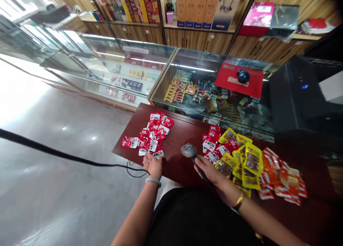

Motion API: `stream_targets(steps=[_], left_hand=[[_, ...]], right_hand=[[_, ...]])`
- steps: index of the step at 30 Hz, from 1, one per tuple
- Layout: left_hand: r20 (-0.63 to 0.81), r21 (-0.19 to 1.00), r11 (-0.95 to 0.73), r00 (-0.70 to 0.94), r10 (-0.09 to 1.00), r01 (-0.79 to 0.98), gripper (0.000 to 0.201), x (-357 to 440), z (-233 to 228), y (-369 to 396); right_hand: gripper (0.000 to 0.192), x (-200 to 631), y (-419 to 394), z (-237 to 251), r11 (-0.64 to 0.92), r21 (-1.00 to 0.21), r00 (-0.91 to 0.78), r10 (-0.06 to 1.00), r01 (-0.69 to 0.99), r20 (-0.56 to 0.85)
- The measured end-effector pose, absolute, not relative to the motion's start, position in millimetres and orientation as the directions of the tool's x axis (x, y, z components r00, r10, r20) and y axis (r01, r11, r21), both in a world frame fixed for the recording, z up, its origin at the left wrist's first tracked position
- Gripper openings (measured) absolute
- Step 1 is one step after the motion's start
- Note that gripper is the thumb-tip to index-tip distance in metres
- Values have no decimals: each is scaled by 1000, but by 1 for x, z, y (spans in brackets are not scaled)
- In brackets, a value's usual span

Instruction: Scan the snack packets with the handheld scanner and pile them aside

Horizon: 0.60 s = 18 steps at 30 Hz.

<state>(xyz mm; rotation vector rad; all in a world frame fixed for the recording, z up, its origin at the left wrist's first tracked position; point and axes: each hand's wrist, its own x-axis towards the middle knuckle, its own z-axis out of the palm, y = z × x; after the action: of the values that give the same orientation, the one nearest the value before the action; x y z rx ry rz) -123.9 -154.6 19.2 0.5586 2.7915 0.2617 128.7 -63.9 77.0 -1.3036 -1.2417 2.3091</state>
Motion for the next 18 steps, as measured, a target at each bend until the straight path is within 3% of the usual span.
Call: stream_targets(steps=[3,7,12,18], left_hand=[[-295,280,877,-835,465,390,49,-122,20,-153],[-428,568,753,-662,615,332,19,-107,15,-150],[-464,805,582,-493,736,112,18,-71,5,-129],[-436,859,504,-391,811,87,22,-42,14,-96]], right_hand=[[54,129,-65,78,-623,-750,-578,535,222,-616],[54,136,-65,76,-632,-744,-568,538,216,-623],[54,145,-58,81,-614,-768,-562,576,182,-594],[56,155,-48,89,-602,-791,-523,641,113,-562]])
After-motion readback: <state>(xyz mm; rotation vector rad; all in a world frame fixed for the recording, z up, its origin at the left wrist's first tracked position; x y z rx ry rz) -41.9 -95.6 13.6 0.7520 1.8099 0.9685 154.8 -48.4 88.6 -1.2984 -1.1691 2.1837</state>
